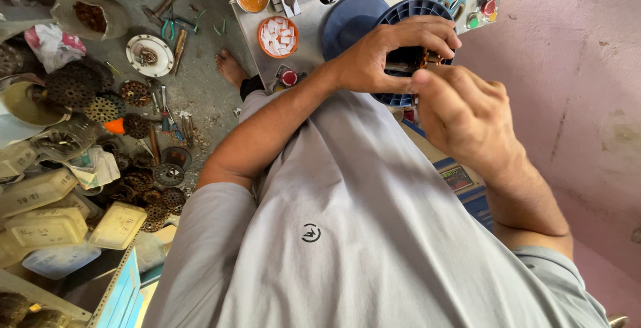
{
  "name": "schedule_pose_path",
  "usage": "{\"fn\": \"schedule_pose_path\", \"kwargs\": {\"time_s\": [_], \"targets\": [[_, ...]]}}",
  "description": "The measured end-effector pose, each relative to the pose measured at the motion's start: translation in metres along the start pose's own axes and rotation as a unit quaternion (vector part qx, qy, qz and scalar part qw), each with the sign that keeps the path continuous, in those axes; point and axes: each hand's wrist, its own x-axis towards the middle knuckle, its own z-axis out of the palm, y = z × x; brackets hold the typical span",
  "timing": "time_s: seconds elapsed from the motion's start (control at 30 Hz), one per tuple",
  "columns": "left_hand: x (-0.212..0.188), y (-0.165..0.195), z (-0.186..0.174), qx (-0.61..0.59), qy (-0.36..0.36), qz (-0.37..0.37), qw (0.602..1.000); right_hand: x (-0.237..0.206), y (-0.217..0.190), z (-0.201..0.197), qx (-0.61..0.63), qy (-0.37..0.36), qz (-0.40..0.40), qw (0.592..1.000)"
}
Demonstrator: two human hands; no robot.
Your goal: The person inserts small white insulating pieces into the slots of a motor stator and uses a green screwdriver to press them in. The person rotates the stator to access different slots and continues inserting and pressing the pieces throughout the clip.
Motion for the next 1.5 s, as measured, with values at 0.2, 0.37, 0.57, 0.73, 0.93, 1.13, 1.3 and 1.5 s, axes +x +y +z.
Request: {"fn": "schedule_pose_path", "kwargs": {"time_s": [0.2,0.37,0.57,0.73,0.93,1.13,1.3,1.5], "targets": [[-0.002,0.001,0.000,-0.009,-0.005,-0.023,1.000,-0.005,0.000,0.003,0.009,0.045,-0.042,0.998],[-0.001,0.002,-0.003,-0.065,-0.014,-0.061,0.996,-0.028,-0.002,0.027,0.130,0.270,0.039,0.953],[0.007,0.001,-0.002,-0.117,-0.061,-0.102,0.986,-0.051,-0.005,0.055,0.128,0.348,0.113,0.922],[0.012,0.000,-0.001,-0.236,-0.064,-0.104,0.964,-0.054,0.001,0.069,0.114,0.382,0.070,0.915],[0.013,0.005,-0.003,-0.151,-0.073,-0.091,0.982,-0.048,0.005,0.070,0.069,0.401,-0.011,0.914],[0.014,0.008,-0.004,-0.107,-0.087,-0.054,0.989,-0.055,-0.004,0.040,0.233,0.266,0.122,0.928],[0.014,0.006,0.001,-0.129,-0.075,-0.061,0.987,-0.053,-0.001,0.018,0.246,0.196,0.191,0.930],[0.010,0.005,0.001,-0.089,-0.055,-0.038,0.994,-0.051,-0.011,0.017,0.246,0.328,0.176,0.895]]}}
